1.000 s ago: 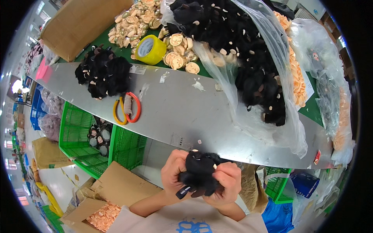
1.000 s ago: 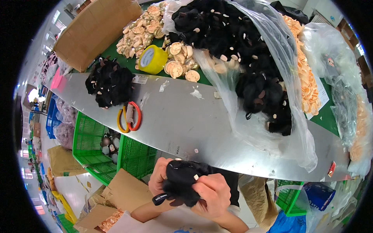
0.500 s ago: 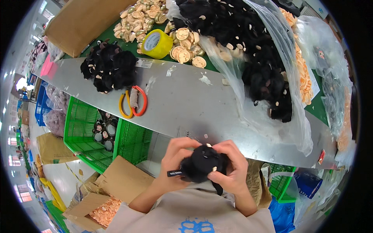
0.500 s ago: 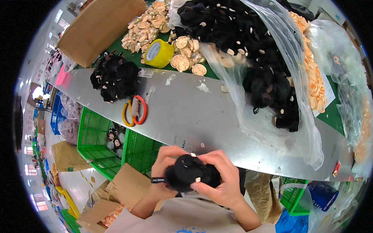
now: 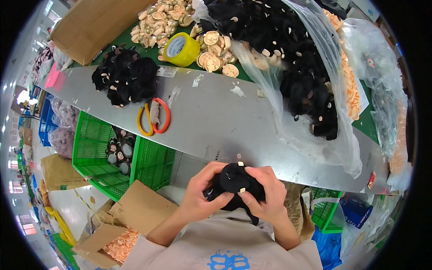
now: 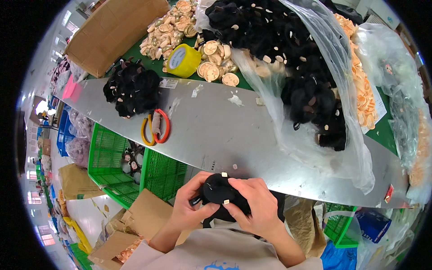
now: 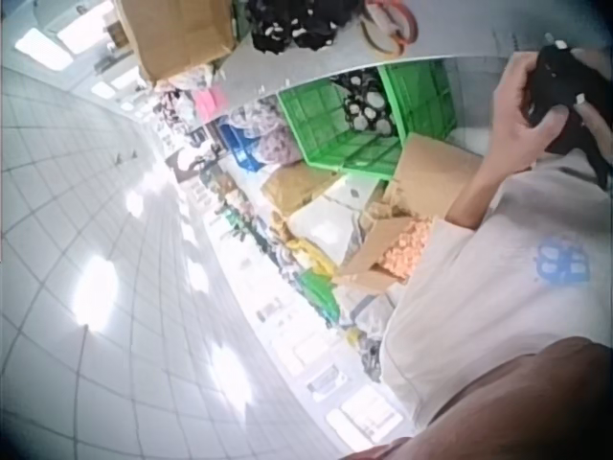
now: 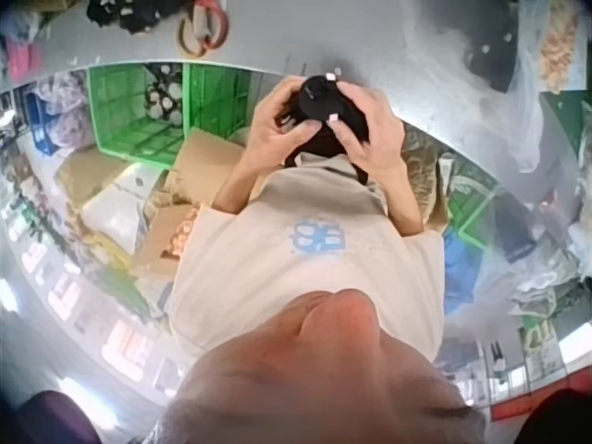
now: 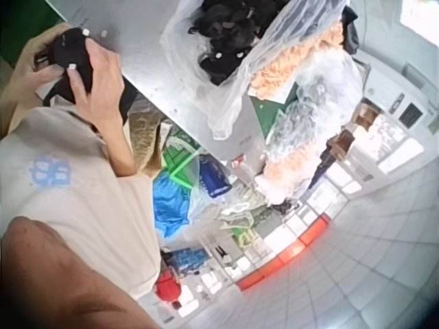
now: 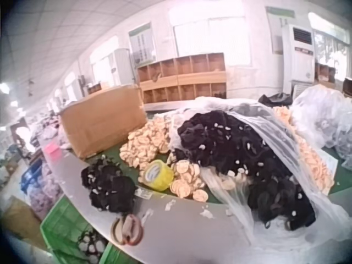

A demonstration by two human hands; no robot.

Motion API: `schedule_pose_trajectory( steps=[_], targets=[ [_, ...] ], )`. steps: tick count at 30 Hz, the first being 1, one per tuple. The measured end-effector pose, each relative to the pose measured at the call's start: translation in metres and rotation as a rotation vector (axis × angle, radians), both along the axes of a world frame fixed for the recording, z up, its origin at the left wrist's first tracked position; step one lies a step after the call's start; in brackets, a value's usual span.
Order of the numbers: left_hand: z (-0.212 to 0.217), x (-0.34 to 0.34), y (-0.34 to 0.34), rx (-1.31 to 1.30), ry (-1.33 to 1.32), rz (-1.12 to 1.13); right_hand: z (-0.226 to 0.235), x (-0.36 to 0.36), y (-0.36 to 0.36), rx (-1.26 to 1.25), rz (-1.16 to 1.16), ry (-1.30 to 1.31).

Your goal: The person assembles small black plush toys by inserting round wooden discs into the body openings and pressing them to secure. The person handles each toy one at a time, picks up discs from the table, and places the finished toys back on the work surface.

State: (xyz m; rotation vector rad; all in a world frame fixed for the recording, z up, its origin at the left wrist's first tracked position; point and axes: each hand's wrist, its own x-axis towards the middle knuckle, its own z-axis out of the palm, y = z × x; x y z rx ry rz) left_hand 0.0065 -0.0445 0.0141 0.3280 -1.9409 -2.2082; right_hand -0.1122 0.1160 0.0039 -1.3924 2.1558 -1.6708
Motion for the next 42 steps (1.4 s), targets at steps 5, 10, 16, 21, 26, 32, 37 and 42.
schedule_pose_trajectory(
  steps=[5,10,16,21,26,32,37,42],
  targets=[
    [0.014,-0.021,0.016,-0.075,-0.039,0.071,-0.002,-0.005,0.010,-0.025,-0.042,0.006],
    [0.004,-0.032,0.027,-0.063,-0.143,0.104,0.005,-0.015,0.020,-0.042,-0.096,0.111],
    [-0.004,-0.038,0.028,0.069,-0.071,0.358,0.041,-0.103,0.085,-0.104,-0.597,0.295],
    [-0.015,-0.035,0.023,0.200,-0.079,0.390,0.042,-0.249,0.170,0.206,-0.887,0.185],
    [-0.014,-0.028,0.030,0.274,-0.016,0.523,-0.021,-0.284,0.177,0.580,-0.779,0.325],
    [-0.026,-0.021,0.025,0.378,-0.064,0.555,-0.048,-0.298,0.162,0.563,-0.847,0.233],
    [-0.028,-0.017,0.021,0.316,0.031,0.537,-0.016,-0.273,0.162,0.231,-0.929,0.202],
    [-0.027,-0.019,0.022,0.303,0.003,0.533,0.057,-0.206,0.139,-0.042,-0.763,0.246]
  ],
)
